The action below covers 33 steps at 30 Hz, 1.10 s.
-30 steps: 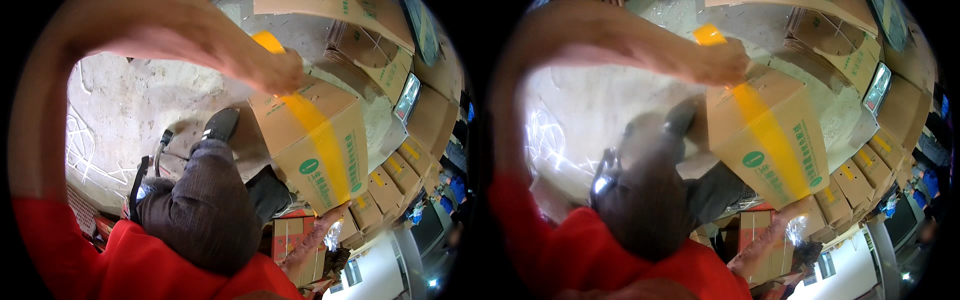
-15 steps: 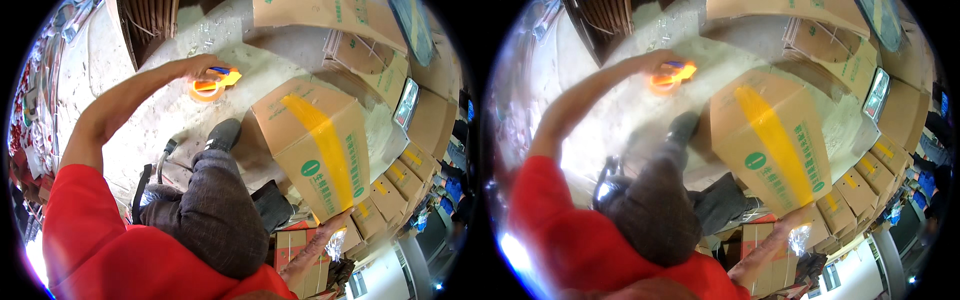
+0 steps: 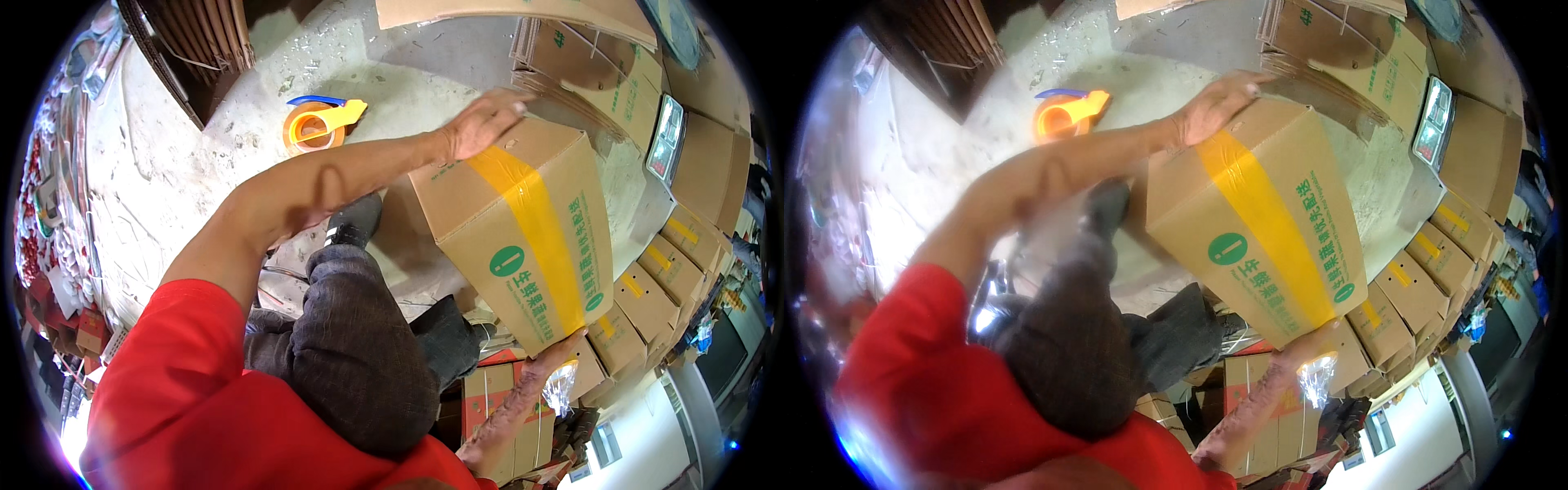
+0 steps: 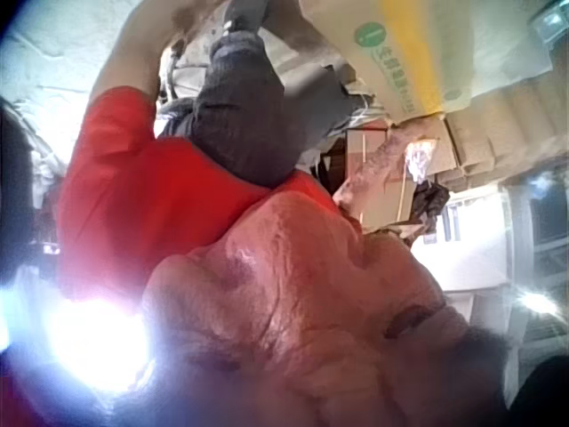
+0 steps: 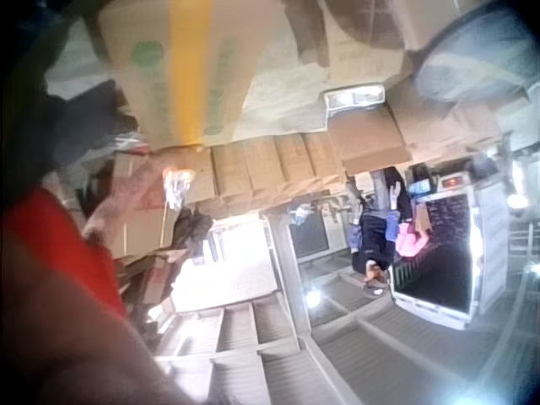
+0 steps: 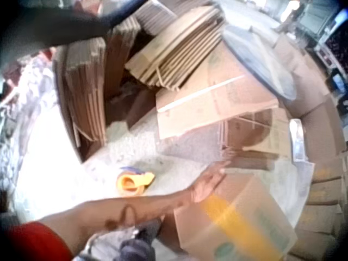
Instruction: The person assembles flat cardboard boxes by folding the flaps and securing them with yellow packing tape. The person uses a handheld tape dispenser to apply tape to the seams of each box. The person repeats this process for several boxes, stacking the finished ones nearby.
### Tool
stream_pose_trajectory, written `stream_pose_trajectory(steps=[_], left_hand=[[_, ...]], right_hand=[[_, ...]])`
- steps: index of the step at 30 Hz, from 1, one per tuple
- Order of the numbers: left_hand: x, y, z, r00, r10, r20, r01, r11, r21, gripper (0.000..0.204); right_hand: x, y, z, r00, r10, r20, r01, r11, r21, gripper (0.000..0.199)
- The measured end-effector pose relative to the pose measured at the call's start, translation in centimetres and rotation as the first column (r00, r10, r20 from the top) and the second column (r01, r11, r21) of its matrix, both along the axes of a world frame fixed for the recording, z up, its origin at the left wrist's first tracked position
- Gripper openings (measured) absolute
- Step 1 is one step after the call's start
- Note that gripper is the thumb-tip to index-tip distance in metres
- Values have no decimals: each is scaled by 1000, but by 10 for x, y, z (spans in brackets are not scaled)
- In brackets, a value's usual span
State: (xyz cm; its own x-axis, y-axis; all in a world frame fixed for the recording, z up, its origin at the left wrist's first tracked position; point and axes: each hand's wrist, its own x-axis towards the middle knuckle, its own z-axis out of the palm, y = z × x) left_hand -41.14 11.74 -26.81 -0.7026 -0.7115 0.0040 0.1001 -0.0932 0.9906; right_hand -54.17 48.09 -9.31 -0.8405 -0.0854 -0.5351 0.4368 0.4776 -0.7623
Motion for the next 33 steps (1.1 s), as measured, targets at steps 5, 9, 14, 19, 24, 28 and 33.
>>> stream_pose_trajectory(steps=[5, 9, 14, 19, 24, 28, 33], left_hand=[[8, 11, -63, 957, 109, 268, -51, 975, -215, 46], [25, 11, -87, 822, 100, 561, 151, 911, -383, 42], [36, 21, -87, 806, 142, 575, -14, 975, -220, 47], [100, 32, -126, 873, -386, 299, 305, 909, 284, 55], [134, 27, 104, 882, -434, -185, 447, 643, 622, 51], [125, 42, 237, 919, -381, -102, 394, 870, 297, 43], [113, 85, 359, 860, -475, -188, 293, 760, -579, 21]], right_hand=[[-6, 8, -4, 1000, 13, 0, -13, 1000, -14, 66], [-11, 18, -9, 999, 47, 0, -47, 998, -44, 67], [-26, 57, -20, 999, 28, 37, -24, 994, -110, 73], [-42, 89, -32, 998, 14, -60, -19, 997, -76, 80], [-17, 140, -56, 992, -28, -126, 6, 985, -175, 69], [34, 126, -61, 984, -72, -163, 37, 977, -208, 64], [110, 91, -45, 924, -112, -365, 33, 976, -215, 59]])
